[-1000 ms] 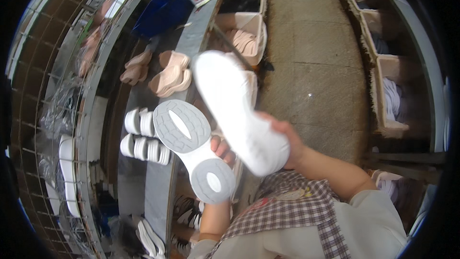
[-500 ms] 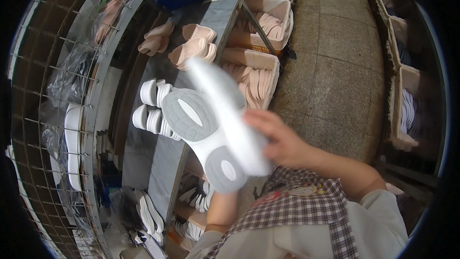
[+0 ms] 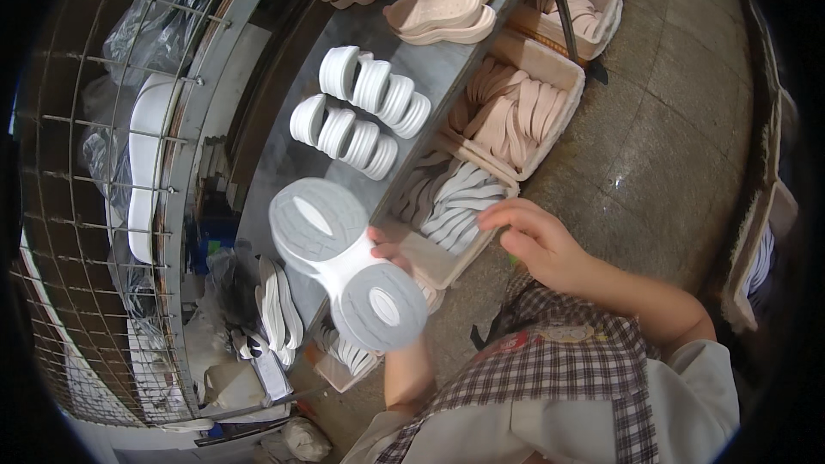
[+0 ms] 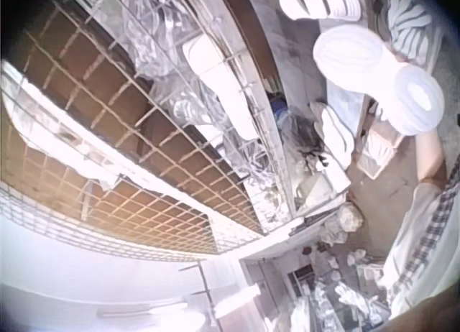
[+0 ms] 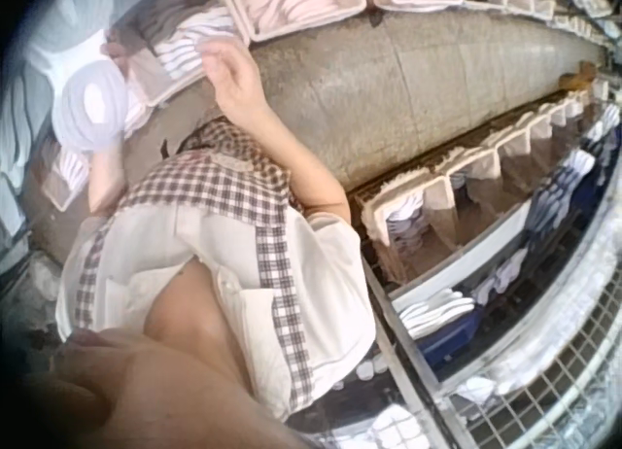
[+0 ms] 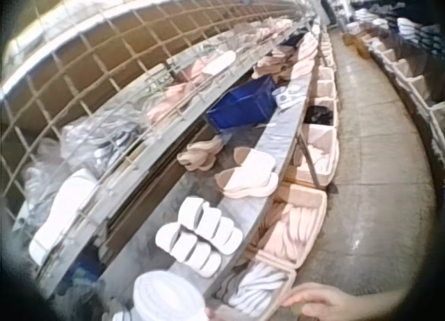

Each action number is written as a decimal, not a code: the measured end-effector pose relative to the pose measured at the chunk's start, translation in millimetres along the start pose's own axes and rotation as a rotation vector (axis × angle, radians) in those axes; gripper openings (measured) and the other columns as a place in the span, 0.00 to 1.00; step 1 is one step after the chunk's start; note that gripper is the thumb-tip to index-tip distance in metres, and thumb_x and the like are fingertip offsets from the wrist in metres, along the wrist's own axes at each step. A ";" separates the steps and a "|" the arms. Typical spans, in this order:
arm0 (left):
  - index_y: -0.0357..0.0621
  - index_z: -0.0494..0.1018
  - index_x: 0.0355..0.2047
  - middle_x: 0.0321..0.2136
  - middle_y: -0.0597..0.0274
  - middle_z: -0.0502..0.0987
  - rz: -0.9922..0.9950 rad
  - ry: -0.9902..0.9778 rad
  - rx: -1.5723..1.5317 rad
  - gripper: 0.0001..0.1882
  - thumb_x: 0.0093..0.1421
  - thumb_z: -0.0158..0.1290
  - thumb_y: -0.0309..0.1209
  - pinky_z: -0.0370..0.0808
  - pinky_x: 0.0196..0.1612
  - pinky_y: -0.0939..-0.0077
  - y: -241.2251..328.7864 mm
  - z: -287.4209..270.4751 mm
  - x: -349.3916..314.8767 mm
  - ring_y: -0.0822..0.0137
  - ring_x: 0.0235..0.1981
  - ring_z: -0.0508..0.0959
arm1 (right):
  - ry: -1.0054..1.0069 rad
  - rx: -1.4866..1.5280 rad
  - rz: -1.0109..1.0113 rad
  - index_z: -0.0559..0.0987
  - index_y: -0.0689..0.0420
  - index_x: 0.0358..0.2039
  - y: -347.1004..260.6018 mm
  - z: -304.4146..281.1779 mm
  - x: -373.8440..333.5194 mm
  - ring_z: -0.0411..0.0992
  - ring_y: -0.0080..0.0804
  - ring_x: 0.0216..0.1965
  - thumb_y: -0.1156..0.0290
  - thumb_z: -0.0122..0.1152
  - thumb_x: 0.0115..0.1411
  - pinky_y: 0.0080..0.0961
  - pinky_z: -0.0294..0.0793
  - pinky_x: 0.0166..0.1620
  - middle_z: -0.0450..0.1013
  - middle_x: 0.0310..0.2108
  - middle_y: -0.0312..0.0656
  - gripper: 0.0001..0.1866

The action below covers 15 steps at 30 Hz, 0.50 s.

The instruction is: The person picks up pairs of white and pink slippers from bins and shelves, turns them over to view the soles, and places them back. The person also uses a small brush to wipe the sole of one white slipper before returning it to the shelf.

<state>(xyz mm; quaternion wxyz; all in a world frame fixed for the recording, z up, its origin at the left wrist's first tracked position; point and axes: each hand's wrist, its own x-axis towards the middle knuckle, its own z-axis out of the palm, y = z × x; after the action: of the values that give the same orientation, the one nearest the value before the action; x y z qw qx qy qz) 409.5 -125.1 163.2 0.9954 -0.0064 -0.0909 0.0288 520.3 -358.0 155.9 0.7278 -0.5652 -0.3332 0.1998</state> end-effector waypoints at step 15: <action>0.45 0.66 0.53 0.53 0.54 0.68 0.198 1.153 0.971 0.24 0.61 0.48 0.44 0.62 0.56 0.52 232.1 -41.9 62.0 0.55 0.55 0.67 | 0.173 -0.054 0.328 0.76 0.60 0.37 42.3 -8.2 -14.5 0.67 0.28 0.46 0.71 0.51 0.61 0.24 0.65 0.49 0.70 0.42 0.39 0.08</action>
<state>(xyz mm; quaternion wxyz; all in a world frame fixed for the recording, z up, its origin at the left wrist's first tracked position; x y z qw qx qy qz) 464.9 110.0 129.1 0.7692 0.4101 0.4675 0.1468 519.6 -361.4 110.6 0.6959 -0.6463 -0.1782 0.2575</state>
